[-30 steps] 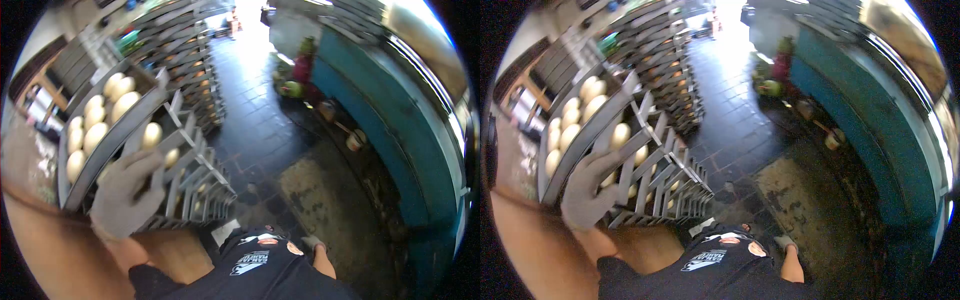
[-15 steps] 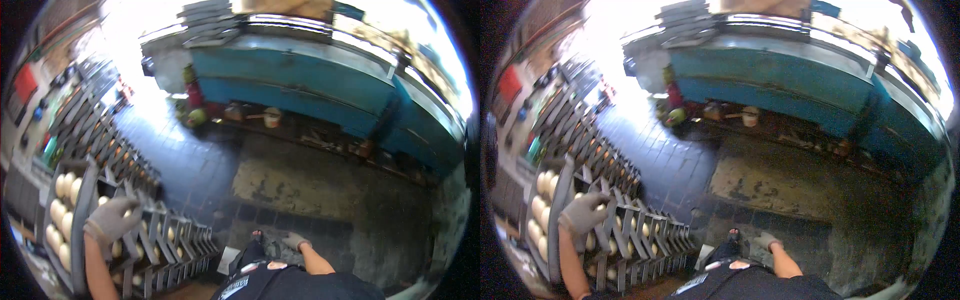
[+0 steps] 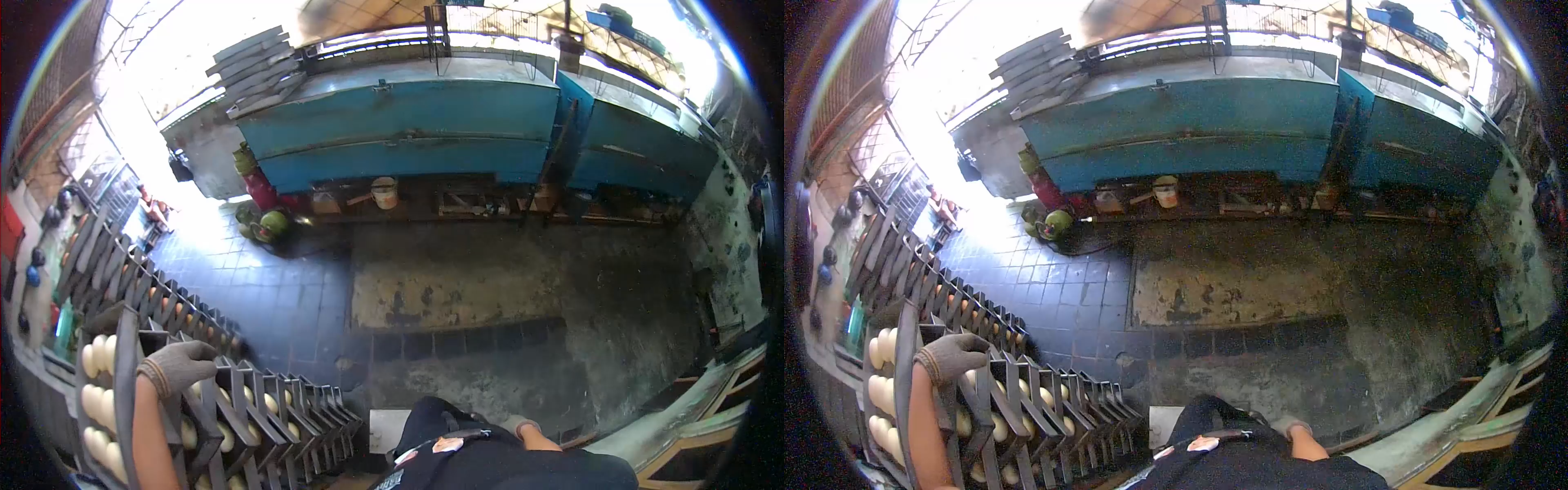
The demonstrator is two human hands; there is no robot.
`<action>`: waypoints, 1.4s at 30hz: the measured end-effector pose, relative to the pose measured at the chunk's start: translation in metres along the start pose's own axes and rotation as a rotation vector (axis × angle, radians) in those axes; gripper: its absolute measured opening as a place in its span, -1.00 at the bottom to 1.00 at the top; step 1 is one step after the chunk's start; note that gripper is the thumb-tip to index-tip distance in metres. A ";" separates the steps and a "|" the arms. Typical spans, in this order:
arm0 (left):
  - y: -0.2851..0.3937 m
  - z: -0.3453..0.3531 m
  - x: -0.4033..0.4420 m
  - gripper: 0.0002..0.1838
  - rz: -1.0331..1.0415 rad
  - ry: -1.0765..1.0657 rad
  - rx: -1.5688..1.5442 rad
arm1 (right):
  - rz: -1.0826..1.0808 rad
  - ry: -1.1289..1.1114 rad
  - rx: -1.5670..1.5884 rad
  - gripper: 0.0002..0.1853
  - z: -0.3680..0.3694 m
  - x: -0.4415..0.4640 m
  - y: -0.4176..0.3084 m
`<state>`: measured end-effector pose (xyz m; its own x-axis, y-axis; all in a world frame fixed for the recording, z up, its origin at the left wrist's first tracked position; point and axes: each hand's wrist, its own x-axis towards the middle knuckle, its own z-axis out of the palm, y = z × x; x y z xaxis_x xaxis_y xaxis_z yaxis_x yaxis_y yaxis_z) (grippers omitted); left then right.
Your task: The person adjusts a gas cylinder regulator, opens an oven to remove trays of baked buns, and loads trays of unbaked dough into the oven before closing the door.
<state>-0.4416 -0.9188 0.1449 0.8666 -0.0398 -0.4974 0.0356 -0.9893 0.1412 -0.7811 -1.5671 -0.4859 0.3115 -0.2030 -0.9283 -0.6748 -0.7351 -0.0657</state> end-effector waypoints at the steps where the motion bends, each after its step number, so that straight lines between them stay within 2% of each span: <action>1: 0.000 0.001 0.000 -0.29 -0.008 -0.007 0.019 | -0.047 0.020 0.026 -0.18 -0.003 -0.007 -0.006; 5: -0.015 0.008 0.006 -0.29 -0.020 -0.061 -0.007 | -0.262 0.100 0.129 -0.17 -0.016 -0.017 -0.044; 7: -0.008 0.004 0.003 -0.28 -0.013 -0.082 -0.033 | -0.253 0.122 0.116 -0.20 -0.045 -0.064 -0.076; 9: -0.014 0.008 0.009 -0.28 0.009 -0.116 0.011 | -0.221 0.114 0.106 -0.23 -0.046 -0.089 -0.076; 11: -0.012 0.012 0.011 -0.28 0.015 -0.140 0.030 | -0.236 0.083 0.269 -0.26 -0.051 -0.081 -0.076; 12: -0.010 0.011 0.012 -0.28 0.018 -0.148 0.041 | -0.194 0.056 0.344 -0.27 -0.059 -0.109 -0.085; 16: -0.011 0.017 0.011 -0.28 0.022 -0.142 0.107 | -0.192 0.125 0.178 -0.26 -0.026 -0.068 -0.046; 18: -0.017 0.020 0.012 -0.25 0.120 -0.120 0.088 | -0.193 0.075 0.114 -0.07 -0.016 -0.042 -0.026; 22: -0.002 0.015 -0.004 -0.26 0.011 -0.120 0.072 | -0.169 0.087 0.046 -0.07 -0.024 -0.047 -0.026; 24: 0.009 0.010 -0.010 -0.26 -0.020 -0.111 0.106 | -0.075 0.060 0.089 -0.25 -0.031 -0.054 -0.047; 25: 0.001 0.009 -0.008 -0.26 0.141 -0.133 0.121 | -0.072 0.056 0.073 -0.25 -0.029 -0.053 -0.049; 28: 0.003 0.010 -0.013 -0.30 0.012 -0.106 0.057 | -0.251 0.165 0.053 -0.24 -0.032 -0.047 -0.066; 30: -0.009 0.012 -0.007 -0.37 0.162 -0.124 0.239 | -0.264 0.183 0.008 -0.24 -0.027 -0.038 -0.076; 33: -0.001 0.003 -0.014 -0.29 0.088 -0.126 0.107 | -0.302 0.167 -0.005 -0.23 -0.030 -0.050 -0.093; 36: -0.012 0.002 -0.011 -0.26 0.089 -0.129 0.069 | -0.279 0.140 0.048 -0.23 -0.023 -0.046 -0.085; 38: -0.014 0.004 -0.008 -0.27 0.094 -0.114 0.090 | -0.160 0.145 0.081 -0.22 -0.022 -0.058 -0.079; 42: -0.012 0.005 -0.007 -0.28 0.065 -0.118 0.046 | -0.181 0.145 0.106 -0.21 -0.025 -0.060 -0.063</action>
<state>-0.4509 -0.9072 0.1423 0.8017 -0.1177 -0.5860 -0.0437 -0.9894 0.1388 -0.7404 -1.5252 -0.4170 0.5207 -0.1705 -0.8365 -0.6637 -0.6972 -0.2710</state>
